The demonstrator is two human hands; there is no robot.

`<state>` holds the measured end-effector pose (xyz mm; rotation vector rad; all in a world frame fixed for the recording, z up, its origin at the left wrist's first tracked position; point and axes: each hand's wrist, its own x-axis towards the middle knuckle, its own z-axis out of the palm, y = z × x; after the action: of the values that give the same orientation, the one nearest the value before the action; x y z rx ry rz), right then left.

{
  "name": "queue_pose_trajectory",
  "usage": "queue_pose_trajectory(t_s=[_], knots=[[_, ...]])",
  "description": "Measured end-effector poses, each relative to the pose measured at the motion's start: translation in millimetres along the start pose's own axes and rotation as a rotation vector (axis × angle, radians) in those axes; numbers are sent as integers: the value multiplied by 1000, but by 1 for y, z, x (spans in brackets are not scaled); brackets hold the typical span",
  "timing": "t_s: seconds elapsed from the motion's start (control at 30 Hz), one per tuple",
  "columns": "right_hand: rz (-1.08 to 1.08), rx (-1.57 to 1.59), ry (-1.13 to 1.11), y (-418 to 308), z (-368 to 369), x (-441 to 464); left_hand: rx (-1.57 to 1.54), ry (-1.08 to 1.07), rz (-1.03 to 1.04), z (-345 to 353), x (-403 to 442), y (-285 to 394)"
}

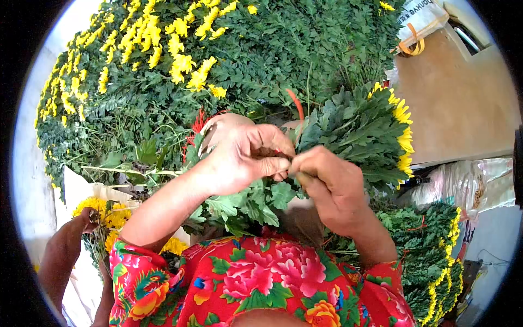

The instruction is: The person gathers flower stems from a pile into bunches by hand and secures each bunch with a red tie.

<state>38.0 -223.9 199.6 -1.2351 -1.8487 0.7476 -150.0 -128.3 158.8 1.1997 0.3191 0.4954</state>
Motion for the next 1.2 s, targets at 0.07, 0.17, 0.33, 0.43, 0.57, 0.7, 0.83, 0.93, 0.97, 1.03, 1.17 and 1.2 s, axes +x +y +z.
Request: queue_pose_trajectory(t_s=[0.07,0.17,0.33,0.43,0.57,0.7,0.83,0.93,0.97,1.03,1.17,1.2], knots=[[-250,-231,78,4,5,16,202,62,-23,14,-8,12],[-191,-378,45,-2,6,26,407,112,107,8,-6,-6],[27,-311,-11,1,-9,29,171,129,118,-2,-3,-9],[-76,-374,-99,10,-14,23,9,175,97,-4,-2,-10],[-197,-684,-104,-11,-1,-4,5,191,-30,-10,-1,-6],[-196,-682,-184,-13,13,-11,208,185,203,-7,1,-18],[-157,-624,-9,-24,-13,17,1034,198,665,-5,2,-12],[-213,-321,-23,19,-12,47,1403,270,867,0,2,-6],[-176,-252,-148,27,-12,52,1463,315,870,0,1,-10],[-118,-189,-239,31,-16,60,1425,335,884,-5,1,-10],[-25,-106,-264,38,-11,61,1384,379,858,-5,0,-9],[-7,-114,-231,39,-10,60,1375,383,831,-5,0,-9]])
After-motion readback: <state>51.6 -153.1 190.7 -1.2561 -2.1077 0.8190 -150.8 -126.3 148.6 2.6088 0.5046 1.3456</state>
